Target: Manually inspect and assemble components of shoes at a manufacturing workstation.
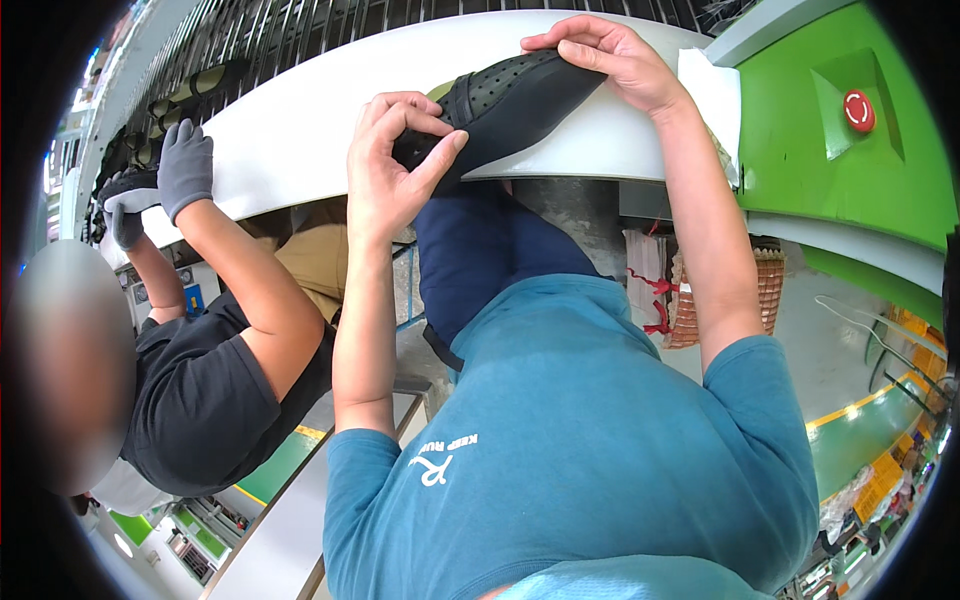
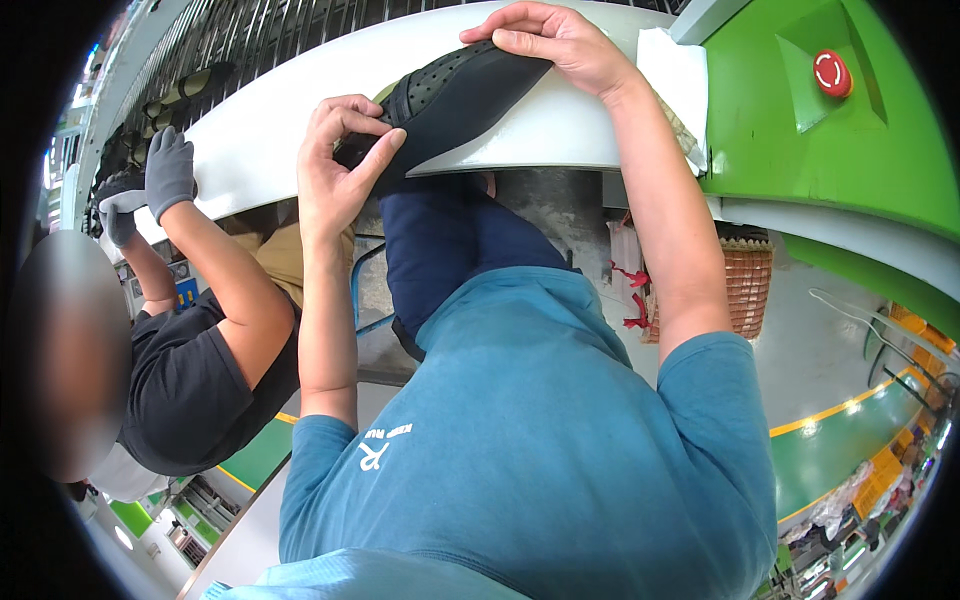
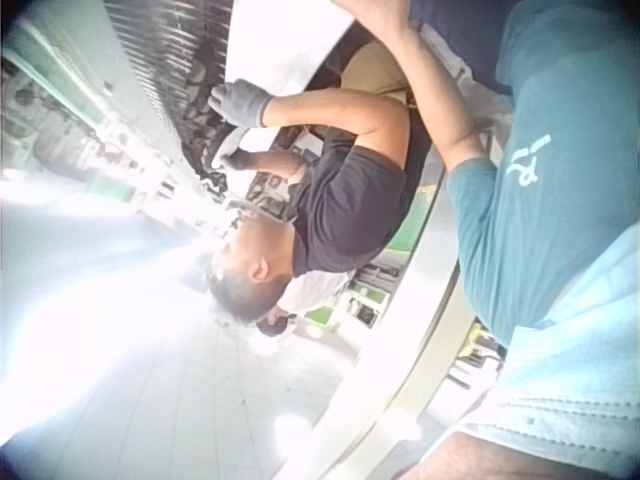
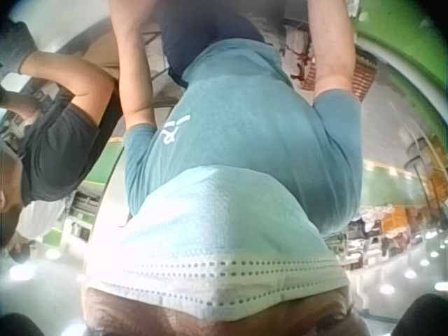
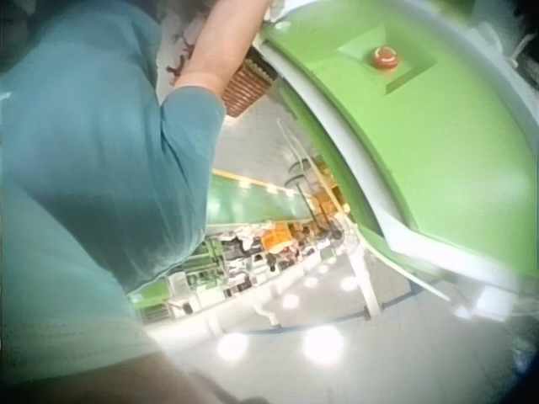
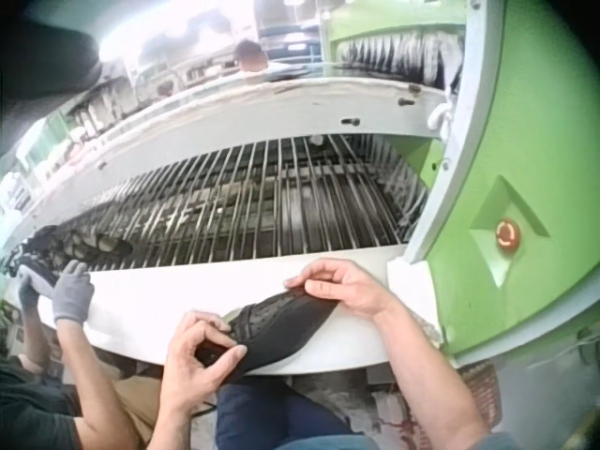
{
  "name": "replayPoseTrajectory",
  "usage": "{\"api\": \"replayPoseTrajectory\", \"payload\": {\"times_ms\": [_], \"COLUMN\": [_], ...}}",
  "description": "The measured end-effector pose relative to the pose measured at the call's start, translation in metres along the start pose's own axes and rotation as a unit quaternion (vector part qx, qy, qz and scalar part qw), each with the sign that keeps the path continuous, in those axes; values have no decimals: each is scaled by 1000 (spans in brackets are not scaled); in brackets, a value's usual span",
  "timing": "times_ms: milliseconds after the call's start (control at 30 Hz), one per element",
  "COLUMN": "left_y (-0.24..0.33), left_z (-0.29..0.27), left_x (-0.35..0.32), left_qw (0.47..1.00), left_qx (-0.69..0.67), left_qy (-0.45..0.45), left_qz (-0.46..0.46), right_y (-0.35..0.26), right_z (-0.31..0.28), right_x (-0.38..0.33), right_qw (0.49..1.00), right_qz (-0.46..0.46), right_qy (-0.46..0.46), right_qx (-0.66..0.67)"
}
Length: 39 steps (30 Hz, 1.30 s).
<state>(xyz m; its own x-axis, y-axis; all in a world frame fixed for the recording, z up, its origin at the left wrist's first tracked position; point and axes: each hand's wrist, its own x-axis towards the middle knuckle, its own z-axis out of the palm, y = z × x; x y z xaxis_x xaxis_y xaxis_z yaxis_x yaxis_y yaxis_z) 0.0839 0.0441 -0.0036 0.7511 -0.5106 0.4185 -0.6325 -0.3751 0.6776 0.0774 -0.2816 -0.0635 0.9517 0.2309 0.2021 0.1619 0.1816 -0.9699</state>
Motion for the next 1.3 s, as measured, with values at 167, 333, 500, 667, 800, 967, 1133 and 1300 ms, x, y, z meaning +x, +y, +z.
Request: {"api": "replayPoseTrajectory", "payload": {"times_ms": [167, 333, 500, 667, 800, 967, 1133, 1300], "left_y": [17, 29, 38, 49, 49, 25, 5, 9], "left_z": [-8, 50, 71, 28, 32, 59, 49, 40], "left_x": [25, 72, 87, 56, -11, -93, -107, -89], "left_qw": [987, 981, 975, 962, 890, 927, 924, 929], "left_qx": [135, 148, 79, -99, -304, -256, -266, -278], "left_qy": [-90, -97, -203, 212, 325, 243, 250, 225], "left_qz": [-1, 86, 44, 144, 97, -127, -114, -95], "right_y": [3, 16, 20, 17, 16, -4, -57, -69], "right_z": [-3, -8, -6, -6, -11, 3, 45, 86], "right_x": [2, 1, 0, 5, 3, -4, -37, -52], "right_qw": [979, 956, 943, 944, 952, 959, 921, 912], "right_qz": [41, -80, -80, -60, -68, -68, -101, -109], "right_qy": [107, 276, 310, 316, 293, 259, 84, 1], "right_qx": [169, -53, -87, -66, -51, -95, -366, -395]}}
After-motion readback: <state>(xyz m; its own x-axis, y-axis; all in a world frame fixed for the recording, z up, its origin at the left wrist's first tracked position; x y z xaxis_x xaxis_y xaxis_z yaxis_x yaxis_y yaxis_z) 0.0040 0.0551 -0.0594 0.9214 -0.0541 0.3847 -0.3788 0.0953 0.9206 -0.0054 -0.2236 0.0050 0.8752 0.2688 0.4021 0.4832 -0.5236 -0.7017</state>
